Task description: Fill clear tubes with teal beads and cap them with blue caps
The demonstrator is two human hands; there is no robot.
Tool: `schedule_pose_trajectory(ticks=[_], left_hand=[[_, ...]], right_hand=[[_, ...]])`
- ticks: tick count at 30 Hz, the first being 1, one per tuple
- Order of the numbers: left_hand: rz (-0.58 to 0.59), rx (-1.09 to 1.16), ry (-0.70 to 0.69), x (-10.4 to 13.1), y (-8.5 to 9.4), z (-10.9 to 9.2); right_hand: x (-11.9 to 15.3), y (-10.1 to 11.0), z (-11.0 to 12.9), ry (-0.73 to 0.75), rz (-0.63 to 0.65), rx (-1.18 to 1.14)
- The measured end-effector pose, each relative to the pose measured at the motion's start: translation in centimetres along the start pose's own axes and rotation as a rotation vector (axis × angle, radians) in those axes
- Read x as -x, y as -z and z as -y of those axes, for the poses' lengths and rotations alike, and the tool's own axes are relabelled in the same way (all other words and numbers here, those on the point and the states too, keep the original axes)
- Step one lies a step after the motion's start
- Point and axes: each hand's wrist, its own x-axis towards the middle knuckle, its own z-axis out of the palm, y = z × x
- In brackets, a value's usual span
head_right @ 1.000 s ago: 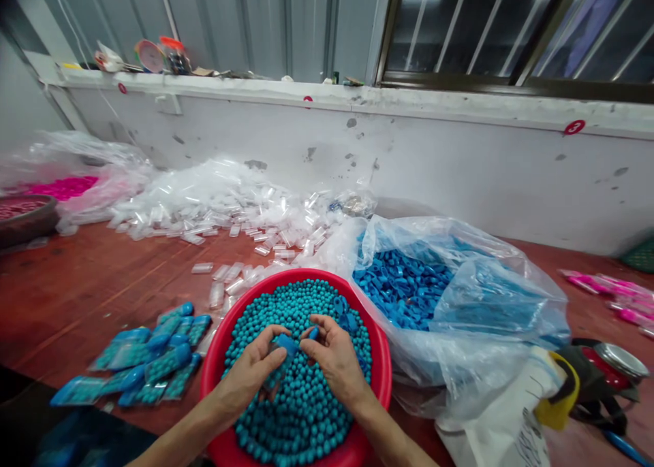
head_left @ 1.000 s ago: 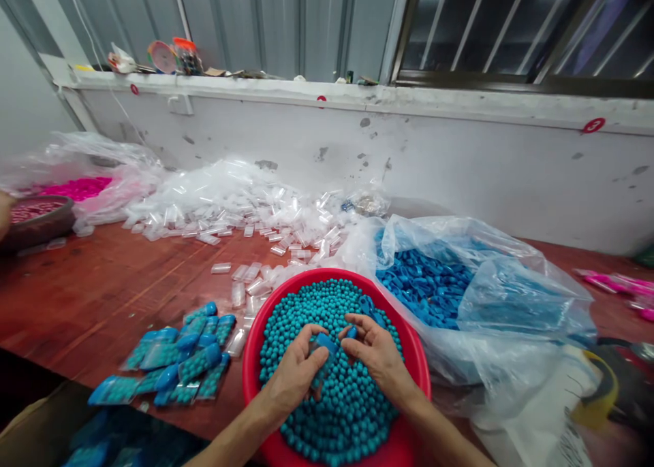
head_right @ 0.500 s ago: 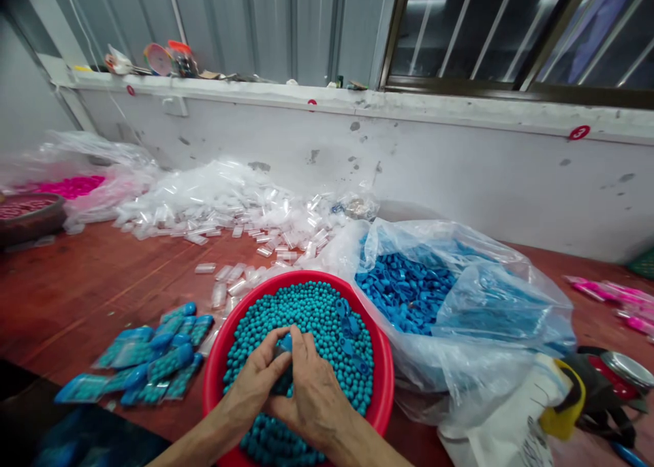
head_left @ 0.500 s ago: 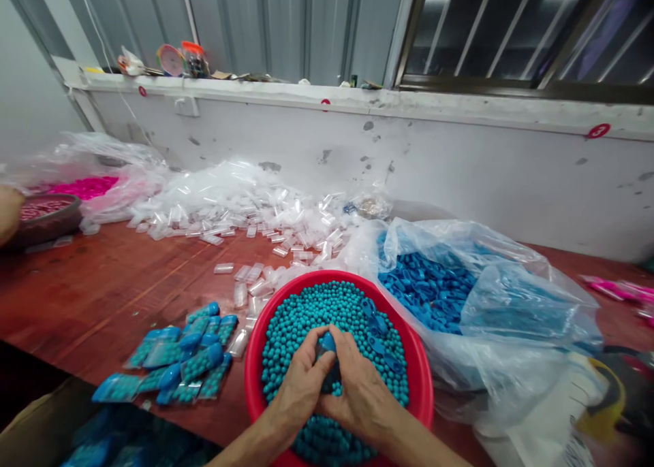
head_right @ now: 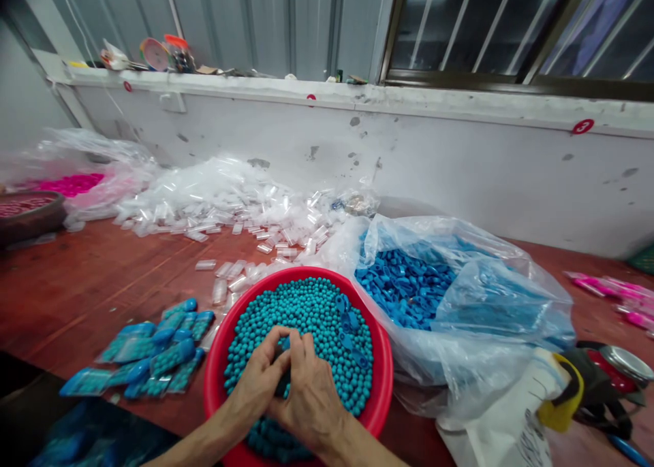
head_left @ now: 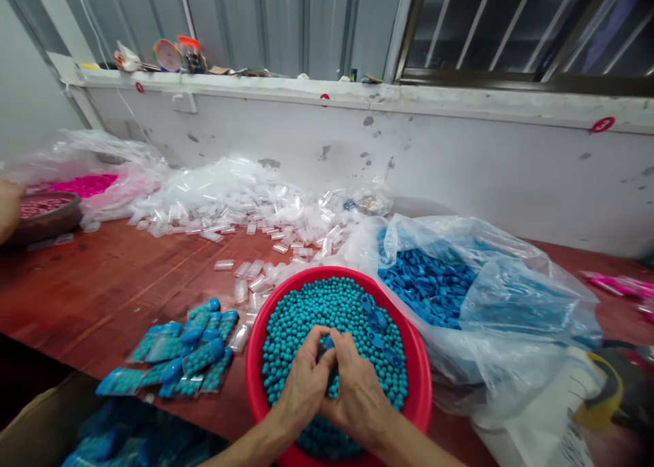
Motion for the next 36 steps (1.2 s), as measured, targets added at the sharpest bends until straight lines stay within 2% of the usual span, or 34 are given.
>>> schedule_pose_trajectory(ticks=[3,5,7,9,12,14,17,20,24,26,30,33,36], left_hand=[[0.008,-0.035,0.000,0.0,1.4,-0.2],[-0.016,-0.091,-0.006,0.3,3.4,-0.5],[-0.150,-0.193,-0.047,0.7,6.3,-0.6],[-0.341,-0.331,-0.079,1.1,9.7,-0.3],[-0.556,-0.596,-0.033,1.3,14.3,1.4],[-0.655,-0.813,-0.027,1.0,16.2,3.2],[-0.722,-1.148,-0.101,0.3,16.7,5.9],[-0.596,-1.346,-0.143,-0.6,15.4,7.8],[-0.488,-1.389,-0.138,-1.3,14.8,9.1],[-0.448,-1.396,-0.145,-1.2,15.6,9.3],[-0.389,-1.411,-0.131,-0.7,18.5,9.7],[-0.435,-1.414,-0.085,-0.8,20.3,9.9],[-0.495,-1.394,-0.061,-1.2,20.1,9.9]], right_hand=[[-0.6,1.5,0.3,0.000,0.160,-0.217],[-0.7,2.2,-0.2,-0.055,0.185,-0.305],[-0.6,2.3,-1.2,-0.120,0.157,-0.325],[-0.4,1.9,-2.3,-0.113,0.142,-0.316],[0.0,0.9,-3.5,-0.032,0.224,-0.286],[0.4,0.2,-4.0,0.009,0.289,-0.226],[0.9,-0.6,-4.7,0.021,0.321,-0.102],[1.2,-1.1,-5.6,0.010,0.349,-0.004],[1.5,-1.2,-6.6,0.044,0.372,0.056],[1.5,-1.0,-6.7,0.062,0.366,0.049],[1.6,-0.8,-6.7,0.052,0.360,0.020],[1.8,-1.0,-6.9,0.068,0.352,0.008],[2.2,-1.4,-7.4,0.126,0.309,0.020]])
